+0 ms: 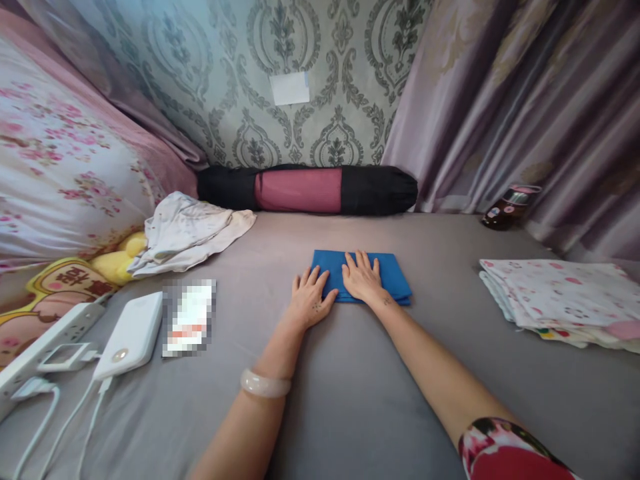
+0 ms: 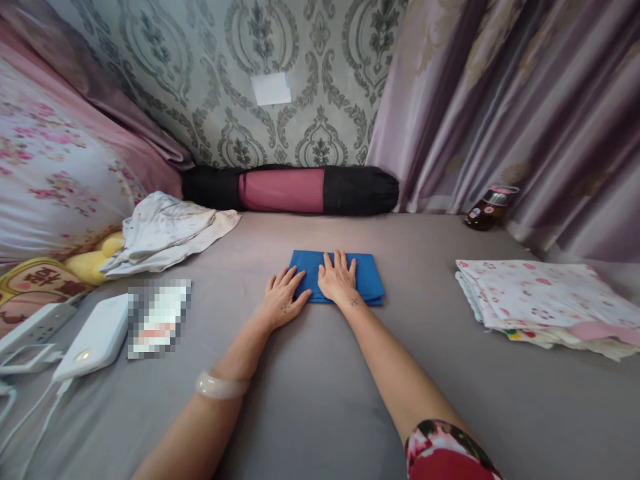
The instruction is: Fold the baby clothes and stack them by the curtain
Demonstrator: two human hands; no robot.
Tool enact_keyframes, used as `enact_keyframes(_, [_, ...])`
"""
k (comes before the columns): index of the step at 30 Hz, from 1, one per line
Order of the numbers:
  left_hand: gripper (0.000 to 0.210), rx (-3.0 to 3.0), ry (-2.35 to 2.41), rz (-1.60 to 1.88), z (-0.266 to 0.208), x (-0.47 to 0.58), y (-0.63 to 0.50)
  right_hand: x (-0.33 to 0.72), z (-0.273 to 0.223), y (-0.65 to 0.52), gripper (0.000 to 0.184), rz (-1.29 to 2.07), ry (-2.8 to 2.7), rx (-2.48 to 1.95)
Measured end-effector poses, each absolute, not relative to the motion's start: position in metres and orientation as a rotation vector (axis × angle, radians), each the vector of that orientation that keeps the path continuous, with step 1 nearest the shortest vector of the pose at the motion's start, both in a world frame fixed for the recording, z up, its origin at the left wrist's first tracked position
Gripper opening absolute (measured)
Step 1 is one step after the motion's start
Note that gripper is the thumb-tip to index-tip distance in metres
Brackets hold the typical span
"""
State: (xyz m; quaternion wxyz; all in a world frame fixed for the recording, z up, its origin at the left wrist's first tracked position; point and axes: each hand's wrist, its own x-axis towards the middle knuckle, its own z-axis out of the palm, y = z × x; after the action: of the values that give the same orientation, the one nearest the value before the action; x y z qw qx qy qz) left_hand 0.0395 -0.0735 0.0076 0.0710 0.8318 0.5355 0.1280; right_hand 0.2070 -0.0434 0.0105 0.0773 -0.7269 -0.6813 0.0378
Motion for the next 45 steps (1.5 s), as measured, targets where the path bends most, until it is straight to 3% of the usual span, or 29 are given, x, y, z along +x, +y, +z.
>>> enact_keyframes(16, [0.049, 2.549, 1.544, 0.37, 0.007, 0.042, -0.074, 0.216, 0.014, -0.045, 0.057, 0.259, -2.052, -2.138])
enact_keyframes(23, [0.048, 2.569, 1.552, 0.362, 0.006, 0.042, -0.073, 0.242, 0.02, -0.055, 0.057, 0.011, -1.931, -2.264])
enact_keyframes(45, [0.051, 2.544, 1.568, 0.338, 0.005, 0.042, -0.073, 0.254, 0.013, -0.071, 0.065, 0.109, -1.985, -2.288])
